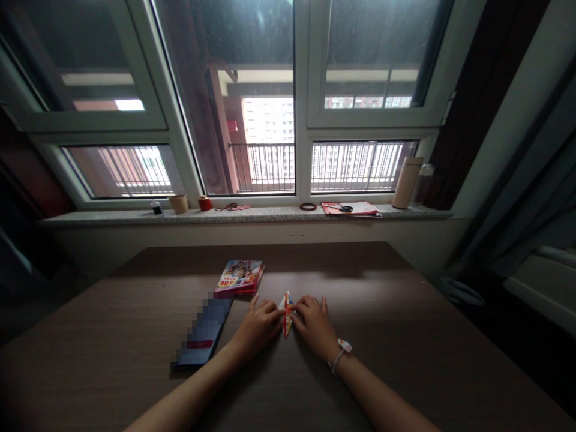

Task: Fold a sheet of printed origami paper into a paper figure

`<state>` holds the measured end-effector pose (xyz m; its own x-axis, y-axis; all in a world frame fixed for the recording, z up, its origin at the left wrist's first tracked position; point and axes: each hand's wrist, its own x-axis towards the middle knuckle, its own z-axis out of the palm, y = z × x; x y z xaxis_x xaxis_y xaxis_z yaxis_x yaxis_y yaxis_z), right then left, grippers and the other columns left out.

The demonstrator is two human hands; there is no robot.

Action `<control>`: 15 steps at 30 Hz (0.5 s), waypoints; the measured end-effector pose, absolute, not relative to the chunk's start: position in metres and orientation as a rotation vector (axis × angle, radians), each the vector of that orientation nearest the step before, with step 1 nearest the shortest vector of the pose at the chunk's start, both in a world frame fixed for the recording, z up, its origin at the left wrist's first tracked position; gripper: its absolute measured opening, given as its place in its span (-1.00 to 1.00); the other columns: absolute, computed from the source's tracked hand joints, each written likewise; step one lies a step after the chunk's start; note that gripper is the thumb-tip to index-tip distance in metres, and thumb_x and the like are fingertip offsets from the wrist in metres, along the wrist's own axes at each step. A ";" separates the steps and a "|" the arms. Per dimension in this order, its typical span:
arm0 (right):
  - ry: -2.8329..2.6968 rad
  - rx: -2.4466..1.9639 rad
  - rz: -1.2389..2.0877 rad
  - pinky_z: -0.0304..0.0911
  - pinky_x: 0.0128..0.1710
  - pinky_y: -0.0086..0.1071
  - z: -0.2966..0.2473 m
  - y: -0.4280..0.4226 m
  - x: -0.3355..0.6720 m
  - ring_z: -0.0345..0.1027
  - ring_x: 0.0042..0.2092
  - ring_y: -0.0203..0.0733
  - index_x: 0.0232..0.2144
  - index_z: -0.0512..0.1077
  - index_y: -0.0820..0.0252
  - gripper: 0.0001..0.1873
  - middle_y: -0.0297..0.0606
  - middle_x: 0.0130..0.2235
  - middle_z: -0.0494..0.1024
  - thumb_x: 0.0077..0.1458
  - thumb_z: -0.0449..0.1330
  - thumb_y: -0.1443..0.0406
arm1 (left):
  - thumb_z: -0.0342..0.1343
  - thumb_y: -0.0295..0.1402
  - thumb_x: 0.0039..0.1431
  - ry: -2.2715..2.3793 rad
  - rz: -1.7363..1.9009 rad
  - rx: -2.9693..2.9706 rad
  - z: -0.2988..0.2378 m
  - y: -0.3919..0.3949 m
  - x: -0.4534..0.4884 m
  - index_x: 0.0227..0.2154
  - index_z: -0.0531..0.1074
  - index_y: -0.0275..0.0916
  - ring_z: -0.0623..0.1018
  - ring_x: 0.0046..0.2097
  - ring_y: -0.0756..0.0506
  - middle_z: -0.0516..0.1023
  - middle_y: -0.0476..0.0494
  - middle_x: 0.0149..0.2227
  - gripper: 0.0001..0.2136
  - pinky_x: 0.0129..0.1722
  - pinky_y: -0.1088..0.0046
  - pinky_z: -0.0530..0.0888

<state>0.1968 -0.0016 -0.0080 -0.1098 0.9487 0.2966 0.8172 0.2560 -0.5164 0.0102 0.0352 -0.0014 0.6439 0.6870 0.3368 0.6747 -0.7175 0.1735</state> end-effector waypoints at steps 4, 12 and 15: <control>-1.908 -1.654 0.247 -0.21 0.25 0.07 -0.010 0.001 0.199 0.28 0.02 -0.11 -0.10 0.46 0.02 -0.74 -0.23 -0.08 0.44 0.16 0.14 0.17 | 0.09 -0.36 0.20 1.190 0.674 2.730 -0.006 0.039 0.009 -0.14 0.48 -0.08 0.46 -0.08 -0.11 0.50 -0.07 -0.21 -0.81 0.22 -0.03 0.11; -1.899 -1.641 0.259 -0.14 0.23 -0.01 -0.010 0.000 0.199 0.26 0.03 -0.10 -0.15 0.50 0.00 -0.76 -0.23 -0.09 0.43 0.11 0.20 0.17 | 0.19 -0.32 0.13 1.155 0.709 2.602 -0.003 0.039 0.006 -0.16 0.50 -0.10 0.48 -0.10 -0.10 0.50 -0.07 -0.20 -0.80 0.18 0.06 0.21; -1.893 -1.645 0.269 -0.11 0.22 -0.03 -0.011 0.002 0.200 0.27 0.02 -0.10 -0.17 0.52 -0.01 -0.78 -0.24 -0.09 0.44 0.11 0.20 0.17 | 0.19 -0.32 0.12 1.183 0.756 2.593 -0.003 0.040 0.006 -0.17 0.51 -0.11 0.48 -0.11 -0.11 0.50 -0.09 -0.20 -0.80 0.11 0.14 0.30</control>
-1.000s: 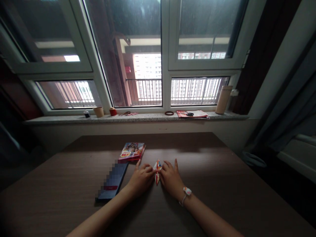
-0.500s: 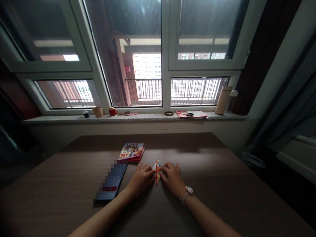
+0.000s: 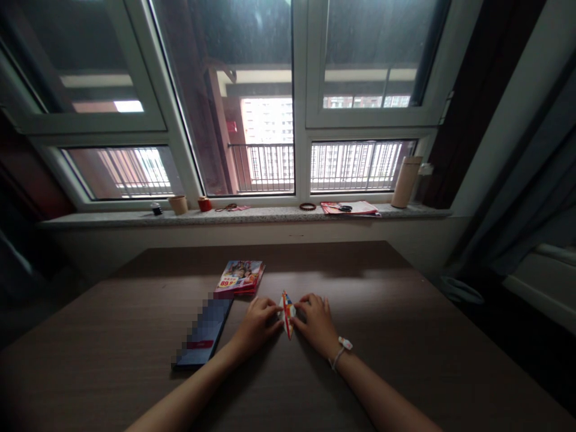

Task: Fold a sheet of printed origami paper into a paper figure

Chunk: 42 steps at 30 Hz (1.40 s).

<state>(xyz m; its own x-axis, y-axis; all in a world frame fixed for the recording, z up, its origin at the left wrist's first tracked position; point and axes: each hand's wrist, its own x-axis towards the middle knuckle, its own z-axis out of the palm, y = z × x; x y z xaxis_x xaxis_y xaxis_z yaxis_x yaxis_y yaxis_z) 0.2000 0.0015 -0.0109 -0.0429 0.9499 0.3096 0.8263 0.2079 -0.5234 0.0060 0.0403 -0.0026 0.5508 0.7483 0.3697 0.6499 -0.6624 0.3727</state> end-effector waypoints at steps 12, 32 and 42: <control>-1.834 -1.599 0.362 -0.06 0.18 -0.12 -0.011 0.004 0.203 0.29 0.01 -0.09 -0.21 0.53 0.02 -0.80 -0.24 -0.10 0.48 0.07 0.23 0.21 | 0.22 -0.32 0.08 1.275 0.758 2.586 0.002 0.039 0.004 -0.27 0.54 -0.15 0.44 -0.05 -0.15 0.47 -0.10 -0.17 -0.86 0.14 0.10 0.23; -1.617 -1.467 0.479 0.17 0.01 -0.20 -0.017 0.013 0.209 0.36 -0.09 -0.07 -0.31 0.46 0.14 -0.82 -0.25 -0.21 0.55 -0.04 0.21 0.27 | 0.20 -0.37 0.08 1.331 0.875 2.555 -0.001 0.042 0.004 -0.29 0.52 -0.17 0.45 -0.06 -0.19 0.47 -0.13 -0.19 -0.88 0.08 0.10 0.30; -1.389 -1.350 0.381 0.33 -0.11 -0.20 -0.013 0.022 0.228 0.43 -0.21 -0.12 -0.16 0.44 0.18 -0.72 -0.17 -0.16 0.54 0.05 0.10 0.27 | 0.16 -0.39 0.09 1.333 0.898 2.532 -0.003 0.043 0.003 -0.24 0.51 -0.19 0.45 -0.08 -0.18 0.47 -0.14 -0.20 -0.84 0.07 0.11 0.33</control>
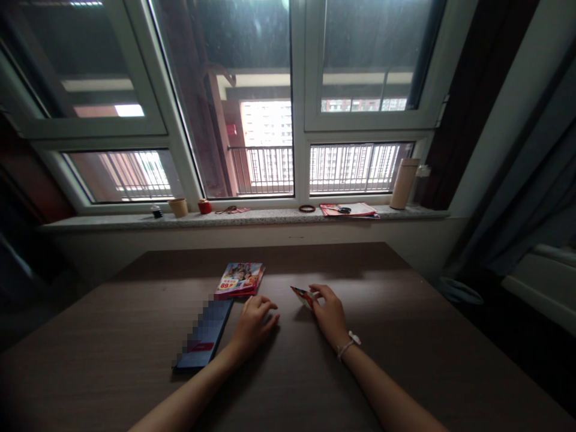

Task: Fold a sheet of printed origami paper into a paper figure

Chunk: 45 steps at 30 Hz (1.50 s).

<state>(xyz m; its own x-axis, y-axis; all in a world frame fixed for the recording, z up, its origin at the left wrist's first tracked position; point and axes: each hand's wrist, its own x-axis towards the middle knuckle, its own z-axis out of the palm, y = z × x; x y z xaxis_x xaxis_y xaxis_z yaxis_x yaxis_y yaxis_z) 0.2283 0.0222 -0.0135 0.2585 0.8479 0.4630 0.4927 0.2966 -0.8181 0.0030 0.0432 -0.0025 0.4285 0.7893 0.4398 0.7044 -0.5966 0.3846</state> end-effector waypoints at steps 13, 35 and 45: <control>-1.748 -1.420 0.202 0.24 0.00 -0.22 -0.007 0.014 0.224 0.34 -0.06 -0.09 -0.40 0.53 0.13 -0.86 -0.18 -0.15 0.50 0.08 0.15 0.34 | 0.09 -0.38 0.13 1.326 0.905 2.550 -0.004 0.043 0.004 -0.22 0.50 -0.18 0.45 -0.09 -0.18 0.46 -0.14 -0.21 -0.83 0.06 0.11 0.33; -2.088 -1.516 0.159 -0.14 0.24 0.08 -0.007 0.002 0.207 0.18 0.13 -0.05 -0.10 0.47 0.07 -0.68 -0.20 0.01 0.46 0.18 0.02 0.42 | 0.08 -0.33 0.21 1.085 0.583 2.662 -0.003 0.038 0.005 0.05 0.39 0.12 0.23 0.21 -0.26 0.42 -0.02 0.14 -0.65 0.22 -0.19 0.00; -2.077 -1.462 0.273 -0.21 0.24 0.10 -0.006 0.007 0.214 0.16 0.12 -0.03 -0.15 0.53 0.01 -0.69 -0.24 -0.10 0.53 0.19 0.03 0.38 | 0.02 -0.32 0.25 1.166 0.602 2.577 -0.005 0.040 0.005 -0.08 0.47 0.06 0.26 0.21 -0.25 0.49 0.01 0.07 -0.76 0.20 -0.21 0.01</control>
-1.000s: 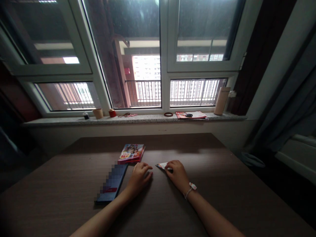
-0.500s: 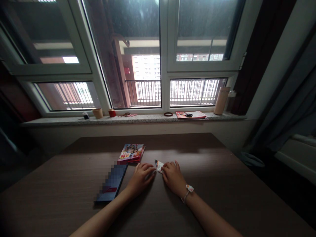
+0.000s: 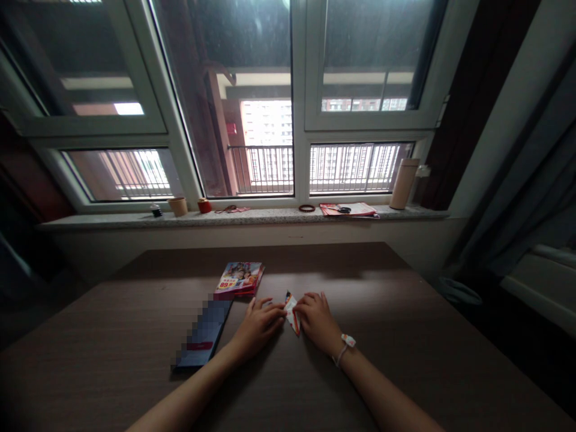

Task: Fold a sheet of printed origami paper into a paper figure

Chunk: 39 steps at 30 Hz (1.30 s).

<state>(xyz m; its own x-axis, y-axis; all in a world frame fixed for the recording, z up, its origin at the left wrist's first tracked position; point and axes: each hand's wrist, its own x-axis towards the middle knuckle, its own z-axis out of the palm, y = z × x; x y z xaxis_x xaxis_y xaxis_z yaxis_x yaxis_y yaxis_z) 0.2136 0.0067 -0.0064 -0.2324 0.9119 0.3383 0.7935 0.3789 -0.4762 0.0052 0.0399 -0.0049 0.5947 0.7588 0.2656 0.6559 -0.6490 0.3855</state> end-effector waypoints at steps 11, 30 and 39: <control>-2.062 -1.409 0.326 -0.08 0.20 -0.05 -0.012 0.008 0.211 0.18 0.09 -0.07 -0.10 0.51 -0.06 -0.73 -0.29 -0.09 0.52 0.19 0.11 0.31 | 0.08 -0.35 0.19 1.151 0.691 2.555 0.001 0.039 0.007 -0.22 0.49 -0.08 0.31 0.16 -0.23 0.55 -0.04 -0.01 -0.86 0.20 -0.08 0.07; -2.046 -1.478 0.387 -0.25 0.23 0.13 -0.004 0.005 0.209 0.22 0.08 -0.06 -0.10 0.49 -0.12 -0.72 -0.29 -0.07 0.51 0.17 0.12 0.29 | 0.09 -0.27 0.19 1.087 0.718 2.526 -0.004 0.045 0.005 -0.16 0.50 -0.05 0.35 0.12 -0.18 0.55 -0.04 -0.03 -0.81 0.19 0.09 0.16; -2.050 -1.481 0.384 -0.25 0.23 0.15 -0.007 0.006 0.210 0.23 0.07 -0.05 -0.10 0.50 -0.12 -0.73 -0.27 -0.07 0.51 0.17 0.11 0.26 | 0.10 -0.21 0.17 1.157 0.773 2.411 -0.007 0.047 0.005 -0.16 0.48 -0.07 0.37 0.11 -0.19 0.53 -0.08 -0.05 -0.80 0.18 0.13 0.21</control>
